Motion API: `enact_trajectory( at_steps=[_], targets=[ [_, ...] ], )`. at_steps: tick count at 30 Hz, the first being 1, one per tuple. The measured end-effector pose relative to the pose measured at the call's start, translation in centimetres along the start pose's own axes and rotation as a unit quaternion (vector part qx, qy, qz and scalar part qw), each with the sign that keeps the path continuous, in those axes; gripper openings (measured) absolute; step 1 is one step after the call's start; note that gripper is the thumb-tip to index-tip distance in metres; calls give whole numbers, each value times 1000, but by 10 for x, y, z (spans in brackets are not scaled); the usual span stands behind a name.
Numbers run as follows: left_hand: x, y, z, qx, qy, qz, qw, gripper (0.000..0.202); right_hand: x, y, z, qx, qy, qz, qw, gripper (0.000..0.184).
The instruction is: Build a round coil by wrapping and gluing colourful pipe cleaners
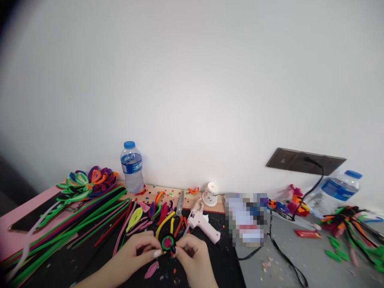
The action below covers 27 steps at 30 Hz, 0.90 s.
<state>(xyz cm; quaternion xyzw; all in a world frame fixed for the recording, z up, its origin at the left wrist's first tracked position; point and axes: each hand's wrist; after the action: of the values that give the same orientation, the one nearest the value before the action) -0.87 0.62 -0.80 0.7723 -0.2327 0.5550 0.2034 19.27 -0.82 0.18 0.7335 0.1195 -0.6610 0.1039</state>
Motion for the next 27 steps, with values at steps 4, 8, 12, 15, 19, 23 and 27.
enact_trajectory(
  at_steps=[4, 8, 12, 15, 19, 23, 27],
  targets=[
    [-5, -3, -1, 24, 98, -20, 995, 40, 3, -2, -1, 5, -38, 12, 999, 24],
    [-3, -5, -2, 84, 255, -47, 962, 43, 9, -3, -2, 8, -58, 9, 998, 25],
    [10, -4, -5, 163, 316, -30, 934, 28, 13, -3, -3, 15, -64, 5, 998, 27],
    [15, -3, -7, 194, 330, -19, 924, 20, 13, -3, -2, 13, -71, 6, 997, 28],
    [13, -2, -8, 161, 440, -6, 883, 21, 9, -2, -2, 14, -69, 9, 997, 25],
    [15, -2, -7, 106, 515, 9, 850, 28, 6, -2, -2, 13, -78, 15, 997, 23],
    [19, -3, -3, 95, 512, -3, 854, 39, 5, -3, -2, 13, -80, 14, 997, 24]
  ],
)
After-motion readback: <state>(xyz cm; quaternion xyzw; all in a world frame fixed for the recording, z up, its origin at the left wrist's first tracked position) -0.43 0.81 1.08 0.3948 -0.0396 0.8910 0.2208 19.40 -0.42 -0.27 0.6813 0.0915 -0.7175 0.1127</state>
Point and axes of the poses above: each hand's wrist, its own y-axis away from the middle knuckle, its own z-axis out of the palm, x = y × z, and after that the axes turned 13 degrees about -x, right-handed
